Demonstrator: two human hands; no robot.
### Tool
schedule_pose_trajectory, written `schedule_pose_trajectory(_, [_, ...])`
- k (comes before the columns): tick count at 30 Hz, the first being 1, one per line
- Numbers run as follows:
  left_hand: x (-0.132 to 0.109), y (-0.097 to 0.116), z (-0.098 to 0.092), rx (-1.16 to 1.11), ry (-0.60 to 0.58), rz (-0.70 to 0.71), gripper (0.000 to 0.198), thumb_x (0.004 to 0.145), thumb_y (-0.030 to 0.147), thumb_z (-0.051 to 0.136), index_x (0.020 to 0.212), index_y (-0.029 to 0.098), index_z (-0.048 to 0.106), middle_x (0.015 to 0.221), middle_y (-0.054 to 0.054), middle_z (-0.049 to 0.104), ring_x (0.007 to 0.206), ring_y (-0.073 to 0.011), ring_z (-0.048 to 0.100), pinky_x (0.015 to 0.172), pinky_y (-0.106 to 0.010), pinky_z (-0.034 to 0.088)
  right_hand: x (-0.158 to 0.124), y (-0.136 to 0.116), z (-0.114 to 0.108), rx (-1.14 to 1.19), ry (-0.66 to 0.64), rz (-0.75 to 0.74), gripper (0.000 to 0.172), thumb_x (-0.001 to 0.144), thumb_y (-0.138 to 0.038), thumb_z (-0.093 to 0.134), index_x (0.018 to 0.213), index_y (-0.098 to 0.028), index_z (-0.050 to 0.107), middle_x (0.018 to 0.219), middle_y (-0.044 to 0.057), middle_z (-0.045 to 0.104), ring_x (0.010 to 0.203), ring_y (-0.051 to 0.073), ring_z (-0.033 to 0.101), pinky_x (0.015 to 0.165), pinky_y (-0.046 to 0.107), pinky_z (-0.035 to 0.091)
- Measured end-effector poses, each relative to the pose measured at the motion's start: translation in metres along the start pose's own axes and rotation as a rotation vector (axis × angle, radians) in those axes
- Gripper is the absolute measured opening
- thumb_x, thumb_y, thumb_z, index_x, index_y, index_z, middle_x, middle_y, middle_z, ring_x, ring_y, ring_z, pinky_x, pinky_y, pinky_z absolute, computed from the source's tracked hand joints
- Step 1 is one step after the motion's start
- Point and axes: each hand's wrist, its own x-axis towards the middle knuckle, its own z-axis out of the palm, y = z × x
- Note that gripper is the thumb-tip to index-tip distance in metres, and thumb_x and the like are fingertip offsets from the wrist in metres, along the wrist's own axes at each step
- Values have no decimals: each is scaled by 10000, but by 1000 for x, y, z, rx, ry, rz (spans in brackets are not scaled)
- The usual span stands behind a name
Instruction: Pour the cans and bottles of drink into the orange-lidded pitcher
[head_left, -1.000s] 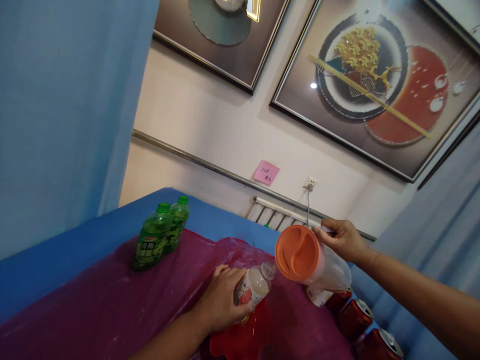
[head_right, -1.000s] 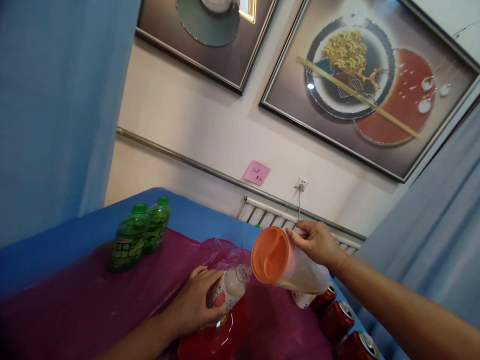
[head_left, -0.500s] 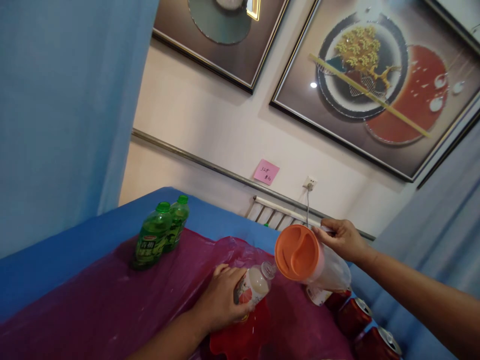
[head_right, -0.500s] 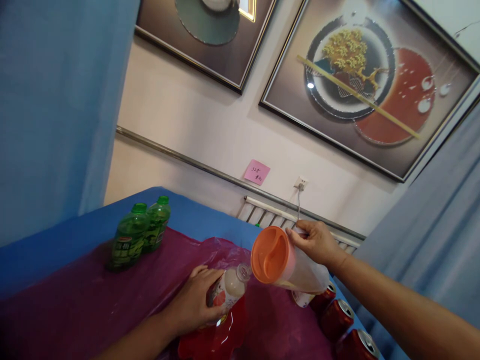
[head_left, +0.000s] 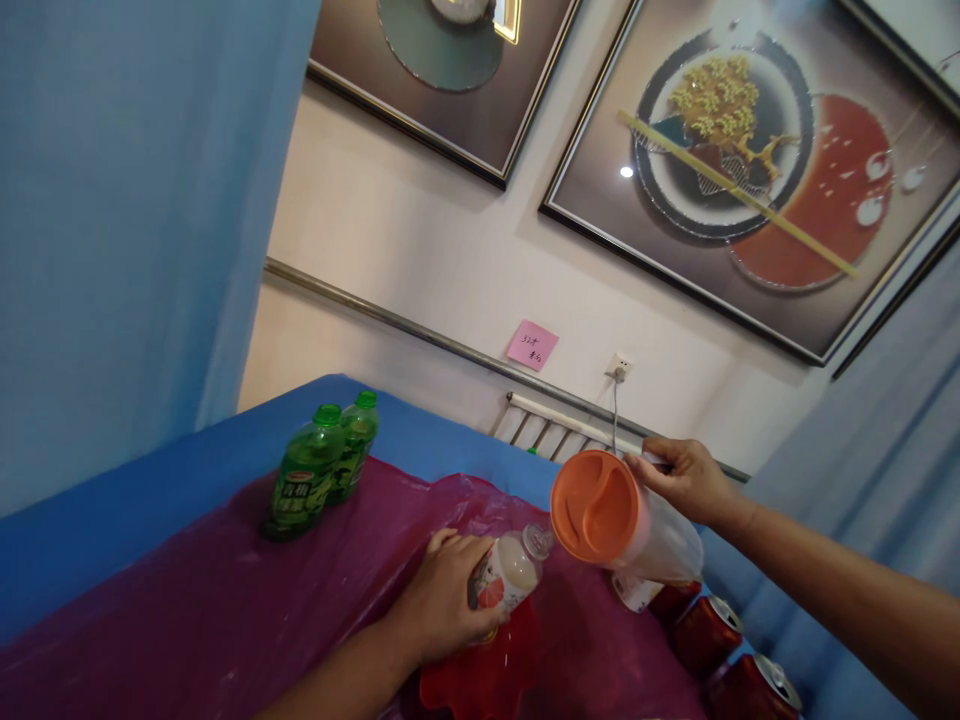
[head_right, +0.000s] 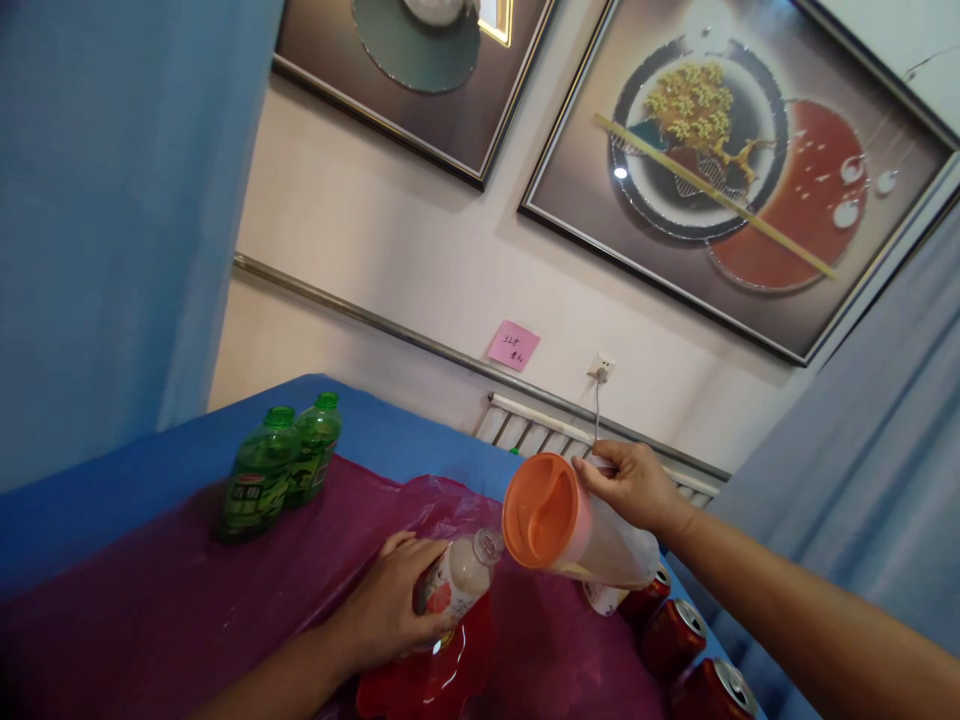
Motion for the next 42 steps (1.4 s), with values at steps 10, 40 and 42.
schedule_pose_trajectory(10, [-1, 4, -2, 1, -2, -3, 477, 646, 332, 795, 1086, 242, 633, 1076, -31, 717, 1042, -278, 623, 1092, -476, 283, -2, 2, -2, -5, 12, 3, 497, 863, -552, 551, 561, -238, 313, 554, -61, 231, 507, 90, 239, 454, 249, 183])
schedule_pose_trajectory(40, [-1, 3, -2, 8, -10, 6, 489, 633, 361, 809, 1078, 239, 646, 1076, -35, 722, 1035, -282, 628, 1101, -476, 286, -2, -2, -2, -12, 18, 7, 504, 849, -565, 544, 554, -240, 297, 553, -63, 214, 507, 91, 224, 450, 248, 169])
schedule_pose_trajectory(42, [-2, 3, -2, 14, -7, 7, 484, 638, 366, 801, 1080, 243, 648, 1068, -33, 723, 1026, -283, 631, 1099, -476, 294, -2, -4, -3, -10, 25, 1, 512, 850, -568, 544, 551, -238, 293, 547, -63, 215, 504, 90, 224, 449, 247, 168])
